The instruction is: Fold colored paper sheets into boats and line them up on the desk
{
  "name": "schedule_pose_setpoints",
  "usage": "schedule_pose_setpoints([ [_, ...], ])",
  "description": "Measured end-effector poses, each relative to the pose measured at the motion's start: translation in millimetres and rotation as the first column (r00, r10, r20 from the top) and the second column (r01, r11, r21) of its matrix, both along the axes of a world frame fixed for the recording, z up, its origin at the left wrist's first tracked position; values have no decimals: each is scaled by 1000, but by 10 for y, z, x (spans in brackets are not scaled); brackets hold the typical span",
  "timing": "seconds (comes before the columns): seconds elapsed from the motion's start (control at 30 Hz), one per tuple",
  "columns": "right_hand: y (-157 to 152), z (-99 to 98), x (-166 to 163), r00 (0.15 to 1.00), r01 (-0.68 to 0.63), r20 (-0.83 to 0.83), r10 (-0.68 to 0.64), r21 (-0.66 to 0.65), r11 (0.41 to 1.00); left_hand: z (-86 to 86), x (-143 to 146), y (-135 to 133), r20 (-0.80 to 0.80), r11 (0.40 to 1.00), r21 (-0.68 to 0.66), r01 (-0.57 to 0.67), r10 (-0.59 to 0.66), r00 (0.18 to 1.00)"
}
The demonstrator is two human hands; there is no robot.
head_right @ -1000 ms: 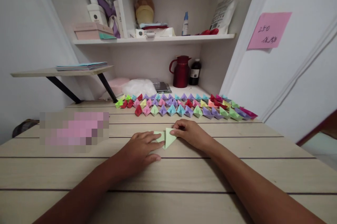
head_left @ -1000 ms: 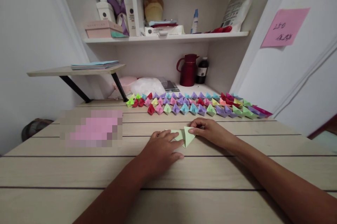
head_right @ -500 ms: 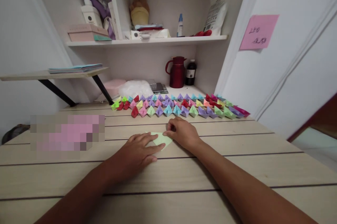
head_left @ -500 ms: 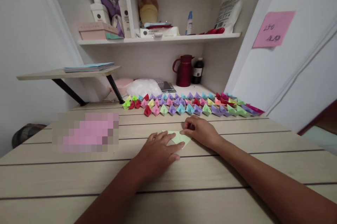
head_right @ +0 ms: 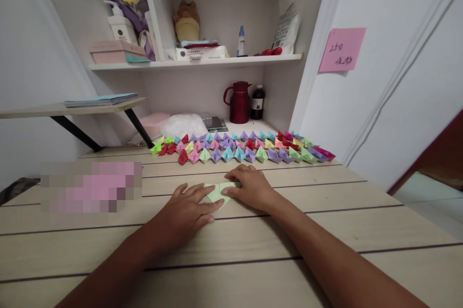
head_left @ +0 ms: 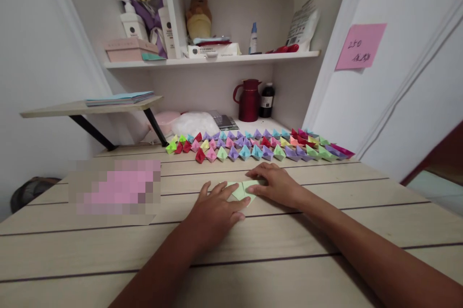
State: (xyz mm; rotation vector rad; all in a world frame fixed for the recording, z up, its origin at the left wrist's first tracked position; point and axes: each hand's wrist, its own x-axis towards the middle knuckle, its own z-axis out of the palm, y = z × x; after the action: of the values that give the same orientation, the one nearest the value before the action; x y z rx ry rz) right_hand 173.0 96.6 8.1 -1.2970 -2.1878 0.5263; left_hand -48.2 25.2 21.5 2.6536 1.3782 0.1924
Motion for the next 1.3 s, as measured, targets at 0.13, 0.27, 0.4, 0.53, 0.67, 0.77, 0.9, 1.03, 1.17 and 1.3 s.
schedule_pose_setpoints([
  [0.13,7,-32,-110,1000,1,-20,-2,-44,999,-9,35,-1,1,998,63,-3,3,1000],
  [0.27,-13,-11,-141,993,-66,-109,52,-131,989,-5,61,-11,12,992,128,6,-8,1000],
  [0.4,-19,-15,-157,969,-154,-225,103,-225,962,52,83,-39,1,989,147,23,-23,1000],
  [0.53,16,-61,-174,962,-159,-260,85,-280,947,88,93,-65,-21,988,150,32,-30,999],
  [0.67,7,-75,-197,943,-151,-332,42,-311,938,28,92,-55,138,979,203,-17,-11,990],
  [0.77,-42,-29,-224,907,-113,-421,-20,-288,951,-59,91,17,495,951,138,-278,176,851],
  [0.9,-123,51,-274,759,-87,-642,-113,-272,958,-163,104,147,844,887,-193,-419,368,390],
  [1.03,-166,53,-333,697,-67,-704,-139,-257,964,-195,152,192,881,896,-407,-176,437,183],
  [1.17,-185,12,-390,705,-31,-694,-144,-233,972,-181,215,197,871,871,-488,-64,490,41],
  [1.3,-213,-11,-442,700,-40,-705,-110,-192,981,-173,229,215,862,856,-506,-108,502,-66],
])
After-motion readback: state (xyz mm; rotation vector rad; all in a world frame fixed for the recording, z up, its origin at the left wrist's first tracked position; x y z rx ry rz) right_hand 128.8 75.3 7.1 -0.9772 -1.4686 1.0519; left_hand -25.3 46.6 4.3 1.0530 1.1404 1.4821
